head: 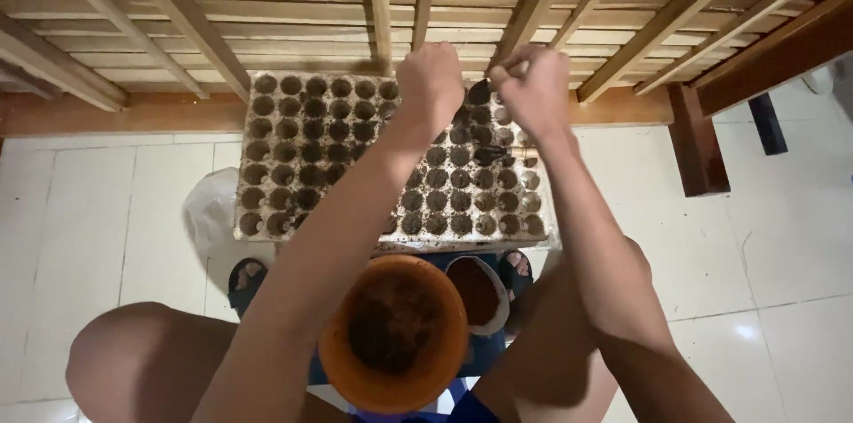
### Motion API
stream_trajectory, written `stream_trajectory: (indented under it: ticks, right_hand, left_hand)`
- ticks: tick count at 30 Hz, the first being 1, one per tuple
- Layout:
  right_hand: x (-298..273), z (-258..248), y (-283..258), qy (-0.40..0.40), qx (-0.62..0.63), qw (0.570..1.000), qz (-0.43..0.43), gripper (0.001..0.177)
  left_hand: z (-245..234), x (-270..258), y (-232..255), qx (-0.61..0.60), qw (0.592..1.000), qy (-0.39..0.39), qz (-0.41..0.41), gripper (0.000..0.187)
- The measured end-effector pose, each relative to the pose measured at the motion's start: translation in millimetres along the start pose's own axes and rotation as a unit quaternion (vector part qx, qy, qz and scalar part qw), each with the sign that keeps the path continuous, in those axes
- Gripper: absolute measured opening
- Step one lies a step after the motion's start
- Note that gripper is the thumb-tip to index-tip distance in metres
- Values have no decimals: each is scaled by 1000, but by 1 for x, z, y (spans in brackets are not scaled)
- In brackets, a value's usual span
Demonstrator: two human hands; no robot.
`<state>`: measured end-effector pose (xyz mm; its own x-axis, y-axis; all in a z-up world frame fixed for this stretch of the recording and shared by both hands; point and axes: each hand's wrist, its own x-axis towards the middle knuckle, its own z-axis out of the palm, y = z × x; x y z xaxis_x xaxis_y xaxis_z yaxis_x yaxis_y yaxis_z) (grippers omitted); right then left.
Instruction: Filling individual cells of a seedling tray with soil from a bowl using hands and a small hand trowel.
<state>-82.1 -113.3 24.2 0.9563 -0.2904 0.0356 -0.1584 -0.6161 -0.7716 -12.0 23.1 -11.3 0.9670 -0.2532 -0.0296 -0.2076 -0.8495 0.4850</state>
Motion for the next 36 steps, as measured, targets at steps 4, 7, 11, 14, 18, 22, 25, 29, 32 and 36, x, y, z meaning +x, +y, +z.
stream_trajectory:
  ticks: [4, 7, 11, 14, 18, 22, 25, 29, 32, 36]
  right_hand:
    - [-28, -33, -17, -38, -65, 987, -145, 9]
    - [-40, -42, -13, -98, -30, 974, -203, 10]
    - [-41, -42, 6, -134, -6, 978, -158, 15]
    - [-50, -41, -7, -113, -15, 979, -167, 14]
    - [-36, -27, 32, -100, -5, 978, -182, 14]
    - [-32, -15, 31, -76, 11, 977, -198, 12]
    - [-39, -15, 26, -67, 14, 976, -208, 13]
    - [-41, -15, 33, 23, 7, 987, -156, 13]
    - [-52, -16, 23, 122, 28, 987, -104, 9]
    - [-52, -3, 52, 207, 115, 969, -65, 12]
  left_hand:
    - [-30, -16, 7, 22, 998, 40, 35, 16]
    - [-39, -35, -15, 58, 995, 53, 68, 14]
    - [-91, -125, -43, -32, 995, -46, 82, 54]
    - [-117, -177, -67, -46, 995, -50, 67, 55]
    - [-111, -202, -108, -70, 995, 13, 66, 37]
    - [-119, -198, -120, -87, 993, 56, 63, 37]
    - [-124, -199, -119, -122, 989, 65, 61, 36]
    - [-124, -200, -133, -116, 989, 82, 25, 32]
    - [-144, -209, -126, -147, 986, 78, -3, 29]
    - [-138, -219, -146, -165, 982, 81, -36, 27]
